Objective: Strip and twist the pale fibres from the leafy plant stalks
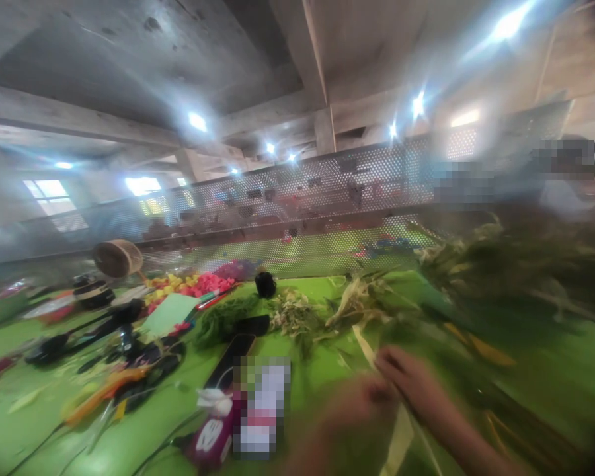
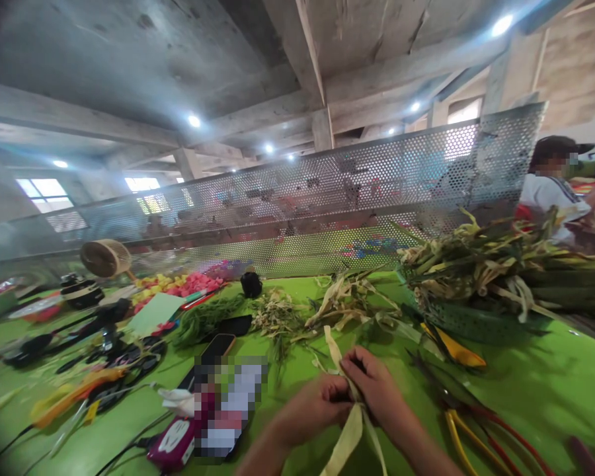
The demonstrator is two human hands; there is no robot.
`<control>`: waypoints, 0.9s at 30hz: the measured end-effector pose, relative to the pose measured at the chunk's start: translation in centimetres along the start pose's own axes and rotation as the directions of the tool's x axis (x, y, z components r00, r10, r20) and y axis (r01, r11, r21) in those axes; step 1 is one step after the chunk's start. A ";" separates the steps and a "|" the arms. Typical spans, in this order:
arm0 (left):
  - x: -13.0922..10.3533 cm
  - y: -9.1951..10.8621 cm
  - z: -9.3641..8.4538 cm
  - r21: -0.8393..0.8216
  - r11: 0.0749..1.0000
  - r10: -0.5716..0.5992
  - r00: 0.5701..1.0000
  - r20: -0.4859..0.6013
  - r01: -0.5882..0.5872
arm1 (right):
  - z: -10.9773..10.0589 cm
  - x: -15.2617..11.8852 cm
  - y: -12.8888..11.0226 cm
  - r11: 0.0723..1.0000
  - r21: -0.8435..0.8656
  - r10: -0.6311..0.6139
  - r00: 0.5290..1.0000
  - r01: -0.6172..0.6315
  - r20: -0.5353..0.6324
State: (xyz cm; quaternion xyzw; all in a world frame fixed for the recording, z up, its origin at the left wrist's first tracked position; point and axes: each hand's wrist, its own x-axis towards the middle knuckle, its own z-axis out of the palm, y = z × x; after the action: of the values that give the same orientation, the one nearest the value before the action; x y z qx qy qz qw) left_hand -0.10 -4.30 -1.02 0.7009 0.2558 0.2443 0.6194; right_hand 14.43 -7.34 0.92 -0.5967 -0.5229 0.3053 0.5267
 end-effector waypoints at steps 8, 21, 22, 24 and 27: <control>2.0 0.1 -0.9 -0.318 0.943 -0.051 0.902 -0.428 -0.097 | -1.6 -0.6 -0.9 1.000 0.007 -0.005 0.996 0.005 -0.084; 1.5 0.0 -0.4 -0.548 0.765 0.051 0.879 -0.474 -0.340 | 1.3 -1.5 1.1 0.962 -0.205 -0.177 0.984 0.179 0.028; 1.3 0.2 -0.2 -0.549 0.766 0.044 0.879 -0.474 -0.334 | 1.4 -1.6 1.3 0.960 -0.202 -0.191 0.981 0.195 0.040; 1.1 0.4 -0.2 -0.547 0.778 0.029 0.886 -0.463 -0.311 | 1.5 -1.7 1.4 0.959 -0.186 -0.206 0.976 0.215 0.066; 0.9 0.5 -0.5 -0.535 0.807 -0.006 0.902 -0.432 -0.250 | 1.4 -1.7 1.1 0.959 -0.172 -0.214 0.973 0.225 0.082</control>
State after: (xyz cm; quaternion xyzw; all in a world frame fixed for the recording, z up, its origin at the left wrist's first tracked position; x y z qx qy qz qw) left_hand 0.25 -3.38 -0.42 0.4266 0.2477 0.4930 0.7166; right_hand 13.05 -8.37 -0.77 -0.5704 -0.6275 0.2146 0.4846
